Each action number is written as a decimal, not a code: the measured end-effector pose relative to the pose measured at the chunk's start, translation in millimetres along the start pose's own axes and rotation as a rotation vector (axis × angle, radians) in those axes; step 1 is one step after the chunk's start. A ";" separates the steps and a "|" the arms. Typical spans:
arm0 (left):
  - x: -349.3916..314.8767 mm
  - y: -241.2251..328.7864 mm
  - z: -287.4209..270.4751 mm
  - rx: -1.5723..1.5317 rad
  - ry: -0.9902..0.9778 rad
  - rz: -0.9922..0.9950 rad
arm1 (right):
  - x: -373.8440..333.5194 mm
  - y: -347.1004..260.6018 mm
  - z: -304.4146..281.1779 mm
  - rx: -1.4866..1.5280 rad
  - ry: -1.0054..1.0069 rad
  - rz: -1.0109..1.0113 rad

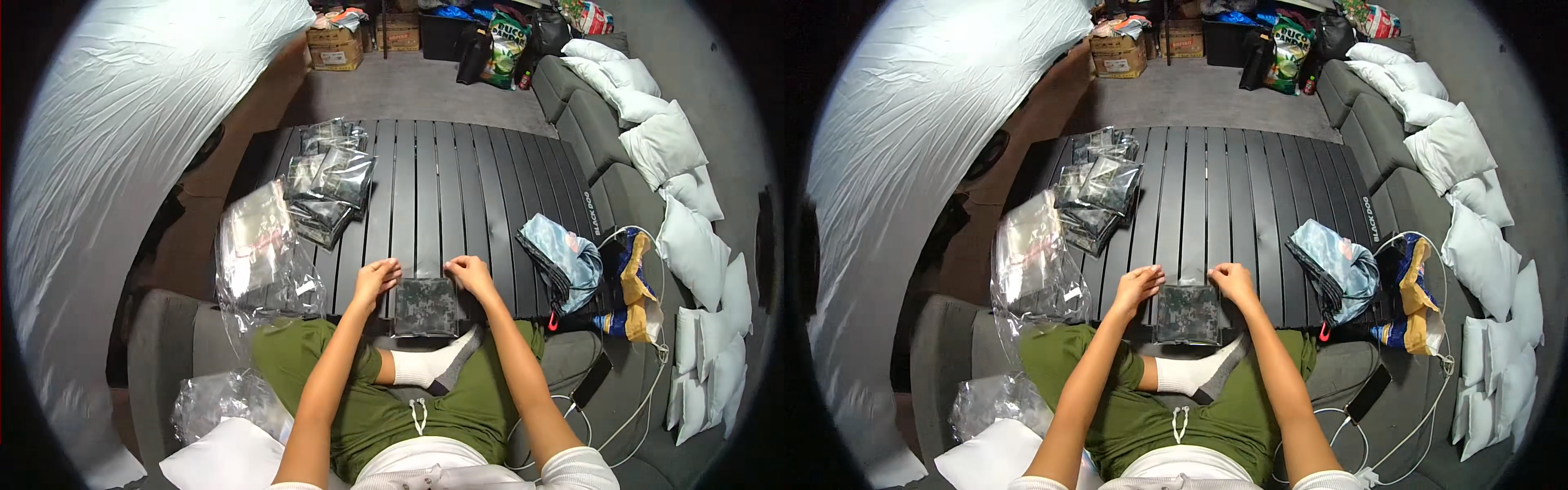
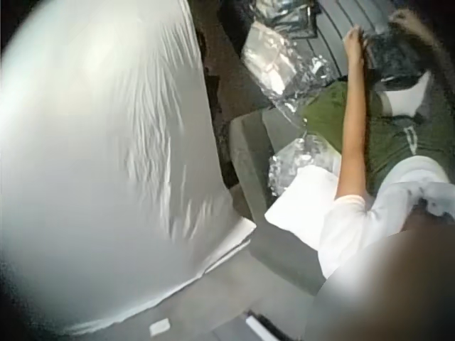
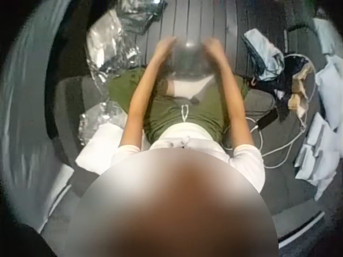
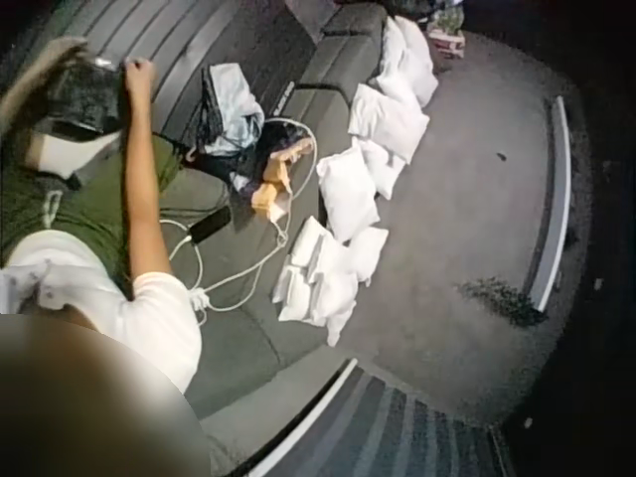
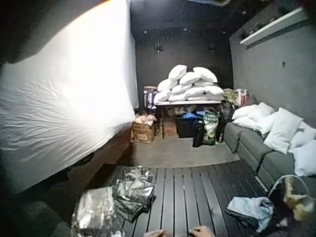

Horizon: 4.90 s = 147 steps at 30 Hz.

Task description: Packaging textile items and small goods into plastic pouches and bags.

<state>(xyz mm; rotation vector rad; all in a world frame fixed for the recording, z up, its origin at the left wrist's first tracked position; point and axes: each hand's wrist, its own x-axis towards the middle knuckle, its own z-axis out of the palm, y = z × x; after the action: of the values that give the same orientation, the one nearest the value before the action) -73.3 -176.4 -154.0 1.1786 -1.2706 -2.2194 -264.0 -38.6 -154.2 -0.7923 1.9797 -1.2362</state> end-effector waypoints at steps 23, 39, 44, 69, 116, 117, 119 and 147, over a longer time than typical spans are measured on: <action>21.7 6.0 2.1 0.072 0.136 0.028 | 12.1 -0.4 -12.6 0.595 -0.076 0.282; 8.1 4.9 -5.7 0.012 0.070 0.053 | -0.2 5.2 -12.4 0.536 -0.035 0.133; 5.0 9.1 -6.4 0.022 0.056 0.052 | 0.7 9.1 -10.6 0.514 0.002 0.108; 10.5 5.8 -32.3 0.400 -0.183 0.349 | -10.0 22.1 -24.8 0.402 -0.149 -0.170; -38.8 -34.0 26.6 1.377 0.010 0.819 | -85.0 -0.5 24.4 -0.903 -0.023 -0.469; -33.3 -35.4 17.5 1.355 0.043 0.779 | -82.9 2.5 22.1 -0.779 -0.069 -0.453; -26.6 -37.5 1.0 1.184 0.165 0.730 | -74.1 20.2 10.8 -0.371 -0.023 -0.423; -46.7 -38.8 41.3 1.297 -0.114 1.110 | -41.5 9.4 -8.3 -0.812 0.179 -1.175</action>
<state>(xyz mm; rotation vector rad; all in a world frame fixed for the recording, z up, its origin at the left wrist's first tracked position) -73.0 -103.0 -152.0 0.2926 -2.6092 -0.5415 -247.2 1.2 -151.2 -2.5645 2.1713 -0.9888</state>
